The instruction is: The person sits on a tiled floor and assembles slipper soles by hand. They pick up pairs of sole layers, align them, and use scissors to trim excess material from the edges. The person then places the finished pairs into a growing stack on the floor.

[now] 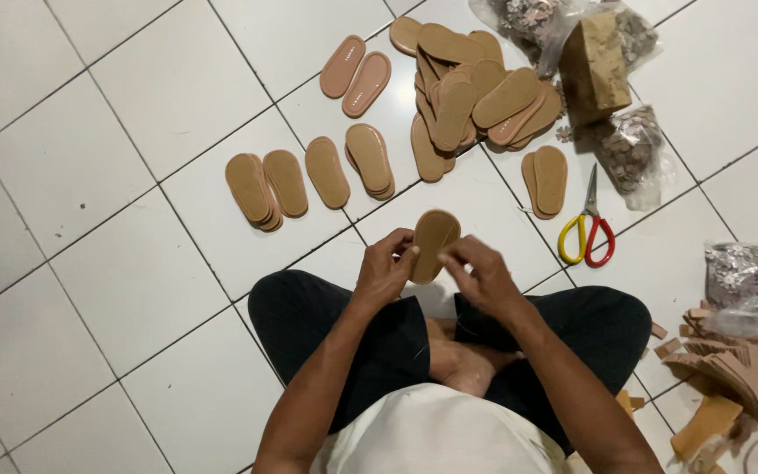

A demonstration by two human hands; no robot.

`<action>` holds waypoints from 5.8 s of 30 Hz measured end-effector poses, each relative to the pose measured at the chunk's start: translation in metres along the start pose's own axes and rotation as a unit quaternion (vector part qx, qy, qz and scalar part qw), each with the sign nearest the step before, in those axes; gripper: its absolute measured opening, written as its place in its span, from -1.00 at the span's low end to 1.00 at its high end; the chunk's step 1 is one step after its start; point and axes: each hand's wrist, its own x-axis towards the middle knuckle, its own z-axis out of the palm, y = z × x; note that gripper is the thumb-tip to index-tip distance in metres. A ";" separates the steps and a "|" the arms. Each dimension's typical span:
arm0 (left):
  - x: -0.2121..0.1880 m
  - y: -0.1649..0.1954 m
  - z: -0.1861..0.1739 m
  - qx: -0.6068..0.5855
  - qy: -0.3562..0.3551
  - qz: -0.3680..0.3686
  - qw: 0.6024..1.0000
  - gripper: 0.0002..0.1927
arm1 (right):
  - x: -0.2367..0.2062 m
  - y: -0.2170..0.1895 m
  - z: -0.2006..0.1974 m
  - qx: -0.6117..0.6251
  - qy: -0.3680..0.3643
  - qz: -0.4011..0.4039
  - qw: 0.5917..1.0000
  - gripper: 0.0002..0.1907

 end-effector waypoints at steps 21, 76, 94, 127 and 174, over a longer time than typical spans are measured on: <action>0.041 0.079 -0.032 -0.235 -0.037 0.124 0.963 -0.81 | -0.055 0.133 -0.131 -0.229 0.131 0.336 0.904 -0.48; 0.007 0.032 0.027 -0.364 -0.039 -0.121 0.923 -0.72 | -0.032 0.057 -0.006 0.348 0.069 0.195 0.914 -0.66; 0.011 -0.056 0.004 -0.253 -0.060 -0.205 0.944 -0.65 | 0.021 0.102 0.026 0.226 0.110 0.237 0.938 -0.73; 0.039 -0.073 -0.007 -0.242 -0.017 -0.260 0.935 -0.64 | 0.193 0.120 0.007 -0.070 0.216 0.271 0.935 -0.29; -0.036 0.055 -0.003 -0.399 -0.047 0.023 0.916 -0.41 | -0.012 -0.084 -0.010 -0.047 0.129 -0.090 0.986 -0.88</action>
